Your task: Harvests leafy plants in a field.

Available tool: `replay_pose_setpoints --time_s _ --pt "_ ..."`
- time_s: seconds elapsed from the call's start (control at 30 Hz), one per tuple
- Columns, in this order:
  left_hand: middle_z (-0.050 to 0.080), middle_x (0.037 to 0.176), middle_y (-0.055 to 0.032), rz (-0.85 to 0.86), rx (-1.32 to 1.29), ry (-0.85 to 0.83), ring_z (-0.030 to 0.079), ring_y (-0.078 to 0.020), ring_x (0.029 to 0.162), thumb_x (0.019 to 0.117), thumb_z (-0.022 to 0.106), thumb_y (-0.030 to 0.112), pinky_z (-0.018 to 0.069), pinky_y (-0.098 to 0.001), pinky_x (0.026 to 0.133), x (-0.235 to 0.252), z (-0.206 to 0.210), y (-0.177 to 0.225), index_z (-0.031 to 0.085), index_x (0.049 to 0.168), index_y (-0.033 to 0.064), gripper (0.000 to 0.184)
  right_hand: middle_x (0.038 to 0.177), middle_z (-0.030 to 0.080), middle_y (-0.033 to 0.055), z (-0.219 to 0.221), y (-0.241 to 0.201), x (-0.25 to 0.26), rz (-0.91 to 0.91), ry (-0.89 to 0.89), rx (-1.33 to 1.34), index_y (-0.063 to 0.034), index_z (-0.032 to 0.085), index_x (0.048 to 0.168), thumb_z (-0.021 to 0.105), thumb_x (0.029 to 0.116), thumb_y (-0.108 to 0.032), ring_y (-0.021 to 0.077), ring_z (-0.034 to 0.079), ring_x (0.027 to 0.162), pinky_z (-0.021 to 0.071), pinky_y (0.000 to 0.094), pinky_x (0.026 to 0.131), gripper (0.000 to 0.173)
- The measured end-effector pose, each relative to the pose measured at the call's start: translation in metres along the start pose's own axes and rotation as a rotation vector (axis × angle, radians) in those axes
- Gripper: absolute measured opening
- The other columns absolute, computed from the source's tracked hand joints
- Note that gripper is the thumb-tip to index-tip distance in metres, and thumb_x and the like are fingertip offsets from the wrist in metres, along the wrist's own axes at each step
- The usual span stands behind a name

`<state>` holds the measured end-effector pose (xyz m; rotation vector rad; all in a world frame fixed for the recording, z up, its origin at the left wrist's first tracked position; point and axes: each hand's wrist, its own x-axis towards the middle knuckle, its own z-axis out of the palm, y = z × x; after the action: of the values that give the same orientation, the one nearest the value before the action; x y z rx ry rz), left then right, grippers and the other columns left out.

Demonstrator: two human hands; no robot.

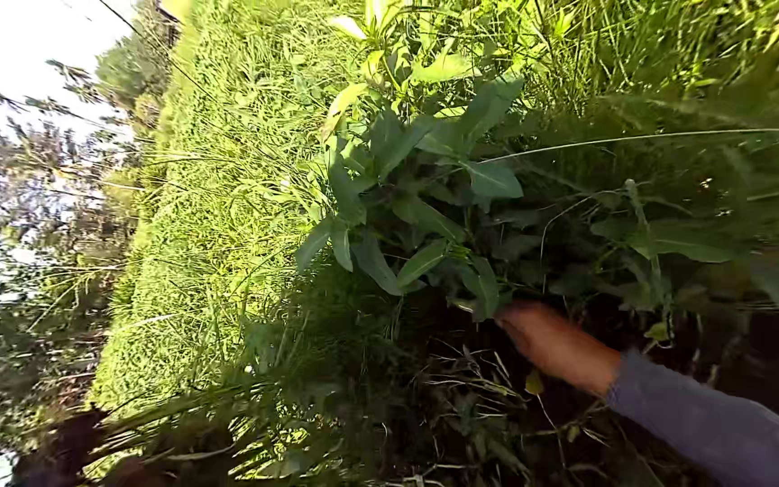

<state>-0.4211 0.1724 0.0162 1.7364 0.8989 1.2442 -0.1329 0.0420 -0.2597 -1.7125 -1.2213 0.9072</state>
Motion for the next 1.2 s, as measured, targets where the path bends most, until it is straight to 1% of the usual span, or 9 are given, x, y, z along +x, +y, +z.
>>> replay_pose_setpoints --time_s 0.1,0.17,0.23,0.37,0.73,0.9,1.0,1.13,1.2 --pt "0.071 0.113 -0.0044 -0.15 0.544 -0.385 0.069 -0.0075 0.103 0.0901 0.07 0.003 0.0581 -0.0285 0.094 -0.014 0.041 -0.035 0.057 0.128 -0.0095 0.042 0.11 0.068 0.0229 -0.014 -0.002 0.018 0.127 -0.05 -0.014 -0.0017 0.068 0.12 0.05 0.106 -0.01 0.0406 0.068 0.103 0.0539 0.0601 0.09 0.024" --pt "0.075 0.117 -0.0085 -0.052 0.917 -0.737 0.072 -0.0154 0.107 0.0903 0.066 0.011 0.0593 -0.0388 0.097 -0.022 0.078 -0.083 0.072 0.122 -0.0002 0.034 0.116 0.068 0.0231 -0.016 0.004 0.025 0.122 -0.02 0.009 -0.0076 0.064 0.134 0.051 0.1055 -0.009 0.0415 0.068 0.106 0.0534 0.0625 0.092 0.031" --pt "0.069 0.128 -0.0164 -0.05 1.181 -0.98 0.067 -0.0319 0.118 0.0883 0.063 0.003 0.0562 -0.0529 0.099 -0.039 0.12 -0.131 0.078 0.116 0.0093 0.032 0.118 0.068 0.0231 -0.017 0.007 0.028 0.118 -0.02 0.022 -0.0105 0.061 0.139 0.051 0.1055 -0.008 0.0411 0.068 0.107 0.0527 0.0622 0.094 0.035" --pt "0.053 0.154 -0.0094 -0.121 1.509 -1.271 0.059 -0.0351 0.132 0.0943 0.059 -0.001 0.0564 -0.0538 0.098 -0.062 0.162 -0.205 0.068 0.134 0.016 0.045 0.122 0.067 0.0208 -0.016 0.012 0.026 0.143 -0.048 0.024 -0.0125 0.058 0.143 0.048 0.1077 -0.013 0.038 0.068 0.108 0.0533 0.0594 0.095 0.036" --pt "0.041 0.16 -0.0219 -0.269 1.788 -1.085 0.058 -0.0464 0.129 0.103 0.052 0.004 0.0561 -0.059 0.093 -0.048 0.178 -0.255 0.053 0.15 0.0098 0.047 0.119 0.069 0.0218 -0.019 0.012 0.017 0.173 -0.082 0.107 -0.013 0.056 0.146 0.048 0.1079 -0.012 0.0381 0.068 0.108 0.0523 0.0577 0.096 0.039" --pt "0.061 0.133 -0.0291 -0.413 1.766 -0.923 0.066 -0.045 0.115 0.1068 0.049 0.014 0.0554 -0.0571 0.094 -0.043 0.195 -0.253 0.052 0.145 -0.0026 0.041 0.117 0.069 0.0188 -0.018 0.018 0.011 0.149 -0.056 0.09 -0.0122 0.061 0.14 0.049 0.1074 -0.012 0.0352 0.068 0.105 0.0536 0.0564 0.094 0.034" --pt "0.065 0.129 -0.0278 -0.454 1.781 -0.926 0.067 -0.0441 0.115 0.1066 0.049 0.016 0.0554 -0.0574 0.095 -0.043 0.194 -0.244 0.053 0.143 -0.0014 0.04 0.117 0.068 0.02 -0.022 0.017 0.005 0.156 -0.066 0.096 -0.0083 0.061 0.137 0.048 0.1077 -0.013 0.0356 0.068 0.106 0.0529 0.0553 0.095 0.033" --pt "0.066 0.132 -0.0192 -0.449 1.714 -0.931 0.068 -0.0399 0.114 0.0975 0.061 0.014 0.0565 -0.0591 0.095 -0.05 0.148 -0.213 0.062 0.141 0.0141 0.043 0.116 0.068 0.021 -0.026 0.014 -0.003 0.169 -0.085 0.107 -0.0097 0.06 0.138 0.048 0.1077 -0.013 0.0365 0.068 0.106 0.0531 0.0562 0.094 0.033" --pt "0.069 0.127 -0.0215 -0.508 1.477 -0.759 0.068 -0.0388 0.117 0.0981 0.064 0.015 0.0528 -0.0592 0.102 -0.046 0.108 -0.191 0.065 0.136 0.007 0.038 0.122 0.067 0.022 -0.029 0.009 -0.009 0.178 -0.101 0.125 -0.0099 0.056 0.144 0.048 0.1084 -0.015 0.0379 0.066 0.111 0.0511 0.0569 0.098 0.037"
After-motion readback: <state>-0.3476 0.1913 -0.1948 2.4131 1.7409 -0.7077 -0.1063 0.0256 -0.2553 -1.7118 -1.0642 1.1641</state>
